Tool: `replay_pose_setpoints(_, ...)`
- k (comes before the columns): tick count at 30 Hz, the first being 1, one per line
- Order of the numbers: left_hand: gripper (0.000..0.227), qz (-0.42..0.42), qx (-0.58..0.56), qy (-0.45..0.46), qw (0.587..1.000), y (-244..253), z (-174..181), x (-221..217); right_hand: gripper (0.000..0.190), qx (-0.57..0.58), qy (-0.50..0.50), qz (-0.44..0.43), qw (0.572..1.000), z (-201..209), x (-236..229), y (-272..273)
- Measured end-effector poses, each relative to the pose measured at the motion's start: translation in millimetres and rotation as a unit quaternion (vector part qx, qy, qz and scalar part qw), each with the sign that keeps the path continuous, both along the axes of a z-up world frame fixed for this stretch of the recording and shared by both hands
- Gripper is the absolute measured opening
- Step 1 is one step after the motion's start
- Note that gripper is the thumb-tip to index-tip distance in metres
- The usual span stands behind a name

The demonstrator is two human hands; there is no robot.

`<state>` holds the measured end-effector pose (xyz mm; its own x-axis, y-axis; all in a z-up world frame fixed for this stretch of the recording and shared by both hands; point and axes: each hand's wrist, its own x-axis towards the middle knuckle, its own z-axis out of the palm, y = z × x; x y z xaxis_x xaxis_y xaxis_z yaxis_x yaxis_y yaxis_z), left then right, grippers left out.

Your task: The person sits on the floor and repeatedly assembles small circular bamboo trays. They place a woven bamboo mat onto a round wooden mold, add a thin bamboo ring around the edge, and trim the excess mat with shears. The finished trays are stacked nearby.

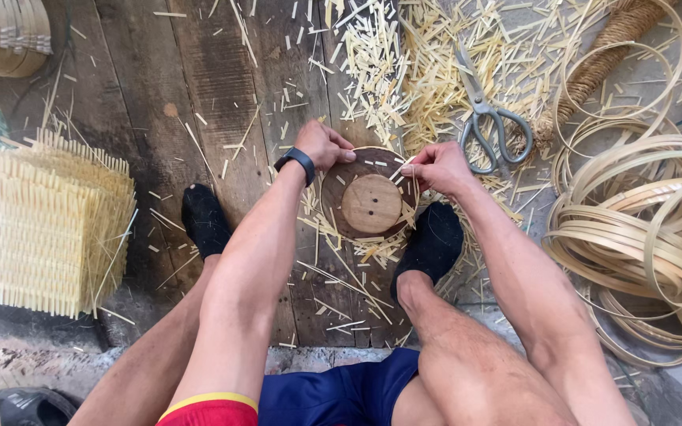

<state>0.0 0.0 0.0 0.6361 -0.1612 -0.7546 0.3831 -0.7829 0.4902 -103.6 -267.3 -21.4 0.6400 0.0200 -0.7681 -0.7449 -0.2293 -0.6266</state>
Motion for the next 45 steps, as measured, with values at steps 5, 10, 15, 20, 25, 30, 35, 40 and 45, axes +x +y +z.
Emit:
replay_pose_setpoints(5, 0.025, 0.014, -0.005, -0.061, 0.998, 0, -3, -14, 0.024, -0.057, -0.042, 0.008, 0.997, 21, -3, 8)
replay_pose_setpoints(10, 0.027, 0.111, 0.033, -0.312, 0.943, 19, -2, -81, 0.028, -0.062, -0.068, 0.004, 0.996, 37, -30, 10)
replay_pose_setpoints(15, 0.027, 0.321, -0.061, -0.022, 0.945, 49, -7, -137, 0.028, 0.048, 0.013, -0.069, 0.996, 28, -70, 17)
replay_pose_setpoints(20, 0.027, 0.397, -0.114, 0.031, 0.910, 54, -18, -141, 0.023, 0.073, 0.031, -0.121, 0.989, 11, -71, 13)
replay_pose_setpoints(25, 0.032, 0.366, -0.062, 0.036, 0.928, 50, -10, -135, 0.020, 0.078, 0.001, -0.161, 0.984, 22, -71, 20)
replay_pose_setpoints(30, 0.033, 0.546, -0.271, 0.162, 0.776, 41, 1, -168, 0.020, 0.207, 0.064, -0.209, 0.954, 42, -81, 21)
replay_pose_setpoints(35, 0.020, 0.570, -0.308, 0.120, 0.753, 11, -19, -200, 0.017, 0.085, 0.019, -0.177, 0.980, 29, -82, 37)
replay_pose_setpoints(40, 0.014, 0.578, -0.234, 0.109, 0.774, 8, -44, -208, 0.018, 0.067, -0.003, -0.187, 0.980, 23, -89, 41)
replay_pose_setpoints(45, 0.019, 0.436, -0.213, 0.067, 0.872, 32, -8, -176, 0.049, -0.028, -0.012, -0.062, 0.998, 60, -77, 32)
